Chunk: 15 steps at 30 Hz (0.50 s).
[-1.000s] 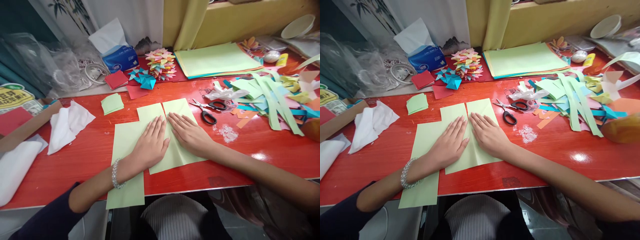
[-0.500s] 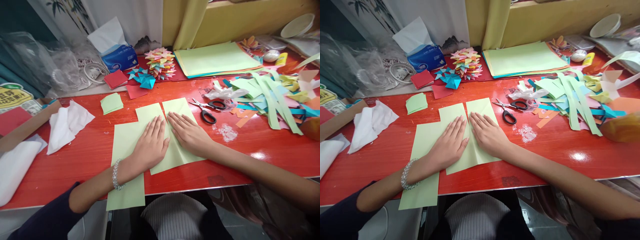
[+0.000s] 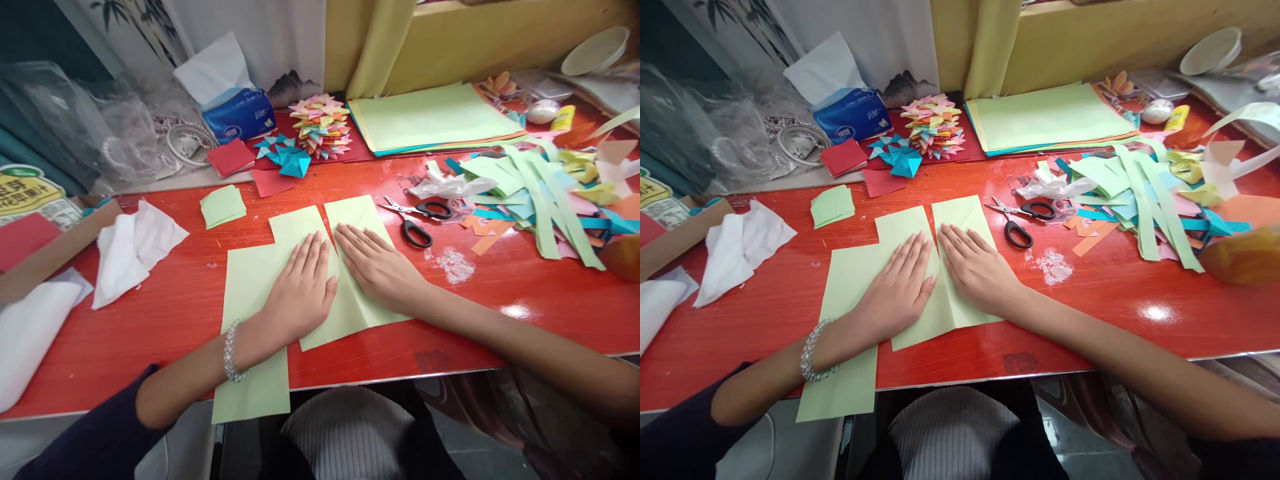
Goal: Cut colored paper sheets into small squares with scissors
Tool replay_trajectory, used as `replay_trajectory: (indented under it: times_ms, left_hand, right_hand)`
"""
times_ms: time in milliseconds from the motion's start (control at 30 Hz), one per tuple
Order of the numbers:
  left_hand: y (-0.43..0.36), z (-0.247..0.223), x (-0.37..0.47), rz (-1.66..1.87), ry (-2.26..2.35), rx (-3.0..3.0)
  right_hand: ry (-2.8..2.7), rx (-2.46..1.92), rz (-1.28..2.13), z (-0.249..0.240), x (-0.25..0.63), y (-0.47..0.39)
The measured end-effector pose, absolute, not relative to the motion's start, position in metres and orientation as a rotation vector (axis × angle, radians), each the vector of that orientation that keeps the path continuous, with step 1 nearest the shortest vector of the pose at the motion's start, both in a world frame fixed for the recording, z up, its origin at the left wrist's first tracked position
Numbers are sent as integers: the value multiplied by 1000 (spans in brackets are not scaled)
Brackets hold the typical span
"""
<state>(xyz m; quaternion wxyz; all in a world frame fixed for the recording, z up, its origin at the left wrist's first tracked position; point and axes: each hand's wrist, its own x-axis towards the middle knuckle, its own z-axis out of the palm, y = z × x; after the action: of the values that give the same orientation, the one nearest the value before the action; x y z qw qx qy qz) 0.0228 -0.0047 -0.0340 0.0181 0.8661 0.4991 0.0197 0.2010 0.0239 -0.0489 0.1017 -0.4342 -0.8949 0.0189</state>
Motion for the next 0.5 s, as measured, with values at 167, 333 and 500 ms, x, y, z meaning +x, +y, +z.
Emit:
replay_trajectory:
  times_ms: [167, 333, 500]
  left_hand:
    - [-4, -33, 23, 56, 1549, 2691]
    - [-6, -34, 23, 58, 1554, 2686]
    - [-4, -35, 21, 77, 1531, 2688]
  right_hand:
    - [-2627, -1267, 85, -47, 202, 24]
    - [-2633, -1267, 70, -50, 202, 23]
    - [-2593, -1263, 160, -48, 202, 25]
